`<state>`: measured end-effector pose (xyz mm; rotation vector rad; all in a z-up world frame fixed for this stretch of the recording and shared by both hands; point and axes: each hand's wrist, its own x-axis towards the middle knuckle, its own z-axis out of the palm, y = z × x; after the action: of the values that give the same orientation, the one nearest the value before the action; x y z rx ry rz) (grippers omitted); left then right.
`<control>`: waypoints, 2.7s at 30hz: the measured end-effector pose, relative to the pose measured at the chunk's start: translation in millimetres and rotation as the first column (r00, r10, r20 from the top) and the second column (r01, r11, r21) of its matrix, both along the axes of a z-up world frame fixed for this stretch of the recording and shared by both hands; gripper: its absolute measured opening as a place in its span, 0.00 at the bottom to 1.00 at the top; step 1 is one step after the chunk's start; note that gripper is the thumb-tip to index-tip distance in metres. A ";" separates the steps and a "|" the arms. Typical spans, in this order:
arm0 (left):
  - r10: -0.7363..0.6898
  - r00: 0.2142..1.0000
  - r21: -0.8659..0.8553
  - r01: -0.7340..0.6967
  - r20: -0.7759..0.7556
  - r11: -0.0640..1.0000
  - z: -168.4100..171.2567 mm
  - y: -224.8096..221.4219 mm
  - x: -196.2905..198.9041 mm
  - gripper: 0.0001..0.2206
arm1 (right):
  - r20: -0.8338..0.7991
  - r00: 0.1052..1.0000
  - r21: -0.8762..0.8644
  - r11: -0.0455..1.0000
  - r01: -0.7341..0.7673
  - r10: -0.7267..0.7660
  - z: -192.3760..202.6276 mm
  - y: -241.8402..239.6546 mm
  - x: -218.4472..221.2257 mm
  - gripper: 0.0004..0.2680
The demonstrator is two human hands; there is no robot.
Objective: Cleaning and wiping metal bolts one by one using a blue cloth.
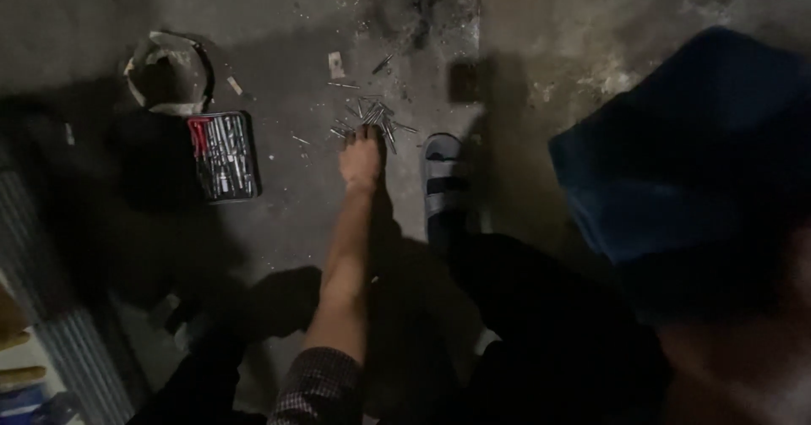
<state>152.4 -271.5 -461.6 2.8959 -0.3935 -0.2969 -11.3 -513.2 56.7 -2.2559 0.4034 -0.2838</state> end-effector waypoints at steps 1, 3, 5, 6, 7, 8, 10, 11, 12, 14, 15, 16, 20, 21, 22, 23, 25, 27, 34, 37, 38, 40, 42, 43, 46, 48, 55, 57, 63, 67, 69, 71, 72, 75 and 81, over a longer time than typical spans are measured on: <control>0.001 1.000 -0.005 -0.001 -0.004 1.000 0.8 -0.5 3.2 0.15 | -0.004 1.000 -0.005 1.000 -0.001 0.001 -0.5 0.2 3.3 0.15; -0.008 0.993 -0.051 0.001 -0.119 0.999 3.1 -1.7 10.2 0.15 | -0.025 0.996 0.216 0.972 0.089 -0.086 -0.4 2.4 8.6 0.14; -0.041 0.992 -0.035 0.037 -0.120 0.999 2.0 -0.3 12.0 0.15 | -0.046 0.991 0.328 0.935 0.135 -0.127 0.1 5.2 11.0 0.14; -0.074 0.990 -0.016 0.073 -0.121 0.997 2.1 2.7 10.6 0.16 | -0.071 0.984 0.439 0.881 0.178 -0.164 0.3 6.6 10.9 0.14; -0.072 0.990 -0.013 0.071 -0.125 0.997 15.3 8.1 8.2 0.16 | -0.076 0.984 0.441 0.880 0.178 -0.161 1.6 7.6 9.9 0.14; -0.037 0.983 -0.128 0.014 -0.180 0.992 30.0 12.0 12.2 0.16 | -0.095 0.976 0.543 0.811 0.217 -0.198 3.3 8.9 9.2 0.14; -0.009 0.973 -0.232 -0.047 -0.232 0.972 43.1 22.4 14.6 0.17 | -0.116 0.966 0.642 0.725 0.250 -0.230 8.5 10.6 3.9 0.14; -0.094 0.978 -0.368 0.020 -0.186 0.930 41.4 29.2 13.3 0.14 | -0.146 0.955 0.728 0.626 0.280 -0.257 11.9 11.2 -0.7 0.14; -0.169 0.978 -0.490 0.091 -0.119 0.867 41.2 38.3 17.5 0.11 | -0.172 0.946 0.805 0.515 0.296 -0.275 14.3 12.2 -3.6 0.14; -0.200 0.977 -0.622 0.113 -0.073 0.775 99.8 47.7 18.5 0.11 | -0.027 0.984 0.891 0.443 0.102 -0.174 -13.1 -4.1 -20.7 0.15; -0.230 0.973 -0.743 0.130 -0.033 0.656 129.9 51.4 16.6 0.11 | 0.125 0.988 0.927 0.366 -0.084 -0.090 -26.2 -11.6 -30.4 0.16; -0.232 0.973 -0.736 0.143 -0.020 0.662 153.2 54.1 16.5 0.11 | 0.139 0.986 0.929 0.358 -0.097 -0.094 -16.7 5.5 -15.7 0.16; -0.296 0.952 -0.796 0.122 -0.074 0.593 262.0 60.4 5.1 0.12 | 0.062 0.998 0.834 0.551 -0.036 -0.028 -6.4 40.6 18.1 0.15; -0.306 0.950 -0.805 0.130 -0.067 0.579 293.5 60.9 -0.9 0.13 | -0.009 0.999 0.756 0.654 0.034 -0.041 -10.1 40.8 23.5 0.21; -0.304 0.951 -0.799 0.141 -0.055 0.585 325.3 64.3 -7.6 0.13 | 0.005 0.999 0.761 0.648 0.022 -0.039 -5.3 49.7 24.2 0.21; -0.325 0.945 -0.846 0.158 -0.019 0.510 356.3 68.0 -14.5 0.12 | -0.039 0.997 0.716 0.694 0.073 -0.065 -0.8 59.1 25.4 0.21; -0.335 0.942 -0.881 0.185 0.032 0.436 409.7 72.3 -33.4 0.12 | -0.066 0.994 0.673 0.732 0.105 -0.082 0.2 75.8 28.4 0.21; -0.203 0.962 -0.894 0.249 0.183 0.373 455.5 70.4 -50.6 0.13 | 0.035 0.999 0.884 0.466 -0.029 -0.005 -5.5 89.0 35.4 0.21; 0.018 0.916 -0.800 0.340 0.400 0.494 505.6 92.1 -98.4 0.12 | 0.457 0.872 0.875 -0.265 -0.406 0.175 29.2 139.8 20.9 0.28; 0.066 0.861 -0.723 0.379 0.504 0.577 518.4 104.4 -115.3 0.13 | 0.335 0.909 0.924 -0.273 -0.266 0.248 -14.0 148.0 24.2 0.24; 0.092 0.880 -0.723 0.319 0.466 0.612 522.2 106.7 -119.9 0.13 | 0.319 0.900 0.940 -0.223 -0.259 0.298 -27.5 152.2 23.8 0.21; 0.119 0.891 -0.716 0.266 0.439 0.645 520.1 116.8 -127.7 0.12 | 0.310 0.886 0.949 -0.172 -0.265 0.345 -36.2 166.5 21.8 0.17; 0.023 0.803 -0.555 0.391 0.596 0.734 506.4 132.6 -133.7 0.11 | 0.190 0.929 0.982 -0.051 -0.184 0.318 -29.1 186.2 17.4 0.13; 0.022 0.799 -0.550 0.394 0.601 0.736 510.4 134.5 -136.5 0.11 | 0.197 0.927 0.980 -0.055 -0.190 0.318 -31.2 188.4 20.4 0.13; -0.115 0.695 -0.344 0.484 0.710 0.804 515.7 148.4 -156.0 0.11 | 0.137 0.946 0.986 0.056 -0.160 0.295 -41.3 204.8 15.0 0.12; -0.145 0.659 -0.300 0.513 0.738 0.804 518.2 154.0 -159.8 0.12 | 0.245 0.916 0.946 0.129 -0.297 0.318 -44.8 213.9 13.4 0.11; -0.060 0.582 -0.285 0.483 0.811 0.828 509.9 171.7 -159.2 0.14 | 0.169 0.929 0.981 0.037 -0.192 0.330 -42.0 237.5 4.0 0.12; -0.069 0.564 -0.218 0.425 0.823 0.878 497.6 179.5 -154.2 0.15 | 0.097 0.938 0.991 0.055 -0.122 0.332 -55.5 246.4 4.9 0.12; 0.049 0.653 -0.392 0.390 0.755 0.833 498.6 173.8 -163.9 0.15 | 0.163 0.919 0.851 0.421 -0.315 0.358 -60.7 256.5 13.8 0.20; 0.174 0.716 -0.573 0.362 0.676 0.735 499.9 178.4 -167.4 0.15 | 0.187 0.884 0.696 0.577 -0.427 0.428 -47.7 256.1 15.4 0.21; 0.194 0.699 -0.567 0.352 0.689 0.744 495.6 177.5 -165.1 0.16 | 0.252 0.850 0.657 0.564 -0.501 0.462 -48.8 253.1 18.7 0.20; 0.206 0.683 -0.551 0.334 0.701 0.765 496.7 174.4 -165.9 0.16 | 0.258 0.846 0.657 0.557 -0.508 0.467 -53.9 251.8 20.7 0.19; 0.210 0.670 -0.530 0.318 0.712 0.786 497.7 173.3 -165.7 0.16 | 0.265 0.844 0.661 0.549 -0.511 0.466 -56.1 251.5 22.2 0.18; 0.226 0.665 -0.509 0.267 0.712 0.818 495.0 171.5 -165.2 0.15 | 0.223 0.859 0.619 0.613 -0.491 0.462 -42.6 250.0 18.2 0.17; 0.313 0.695 -0.622 0.245 0.648 0.744 494.7 166.8 -165.2 0.15 | 0.169 0.843 0.531 0.673 -0.515 0.511 -28.5 244.3 9.0 0.16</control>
<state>-12.9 -104.7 33.1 2.1322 -0.4302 0.8833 -2.3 -269.0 28.2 -1.6821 -0.1646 0.1232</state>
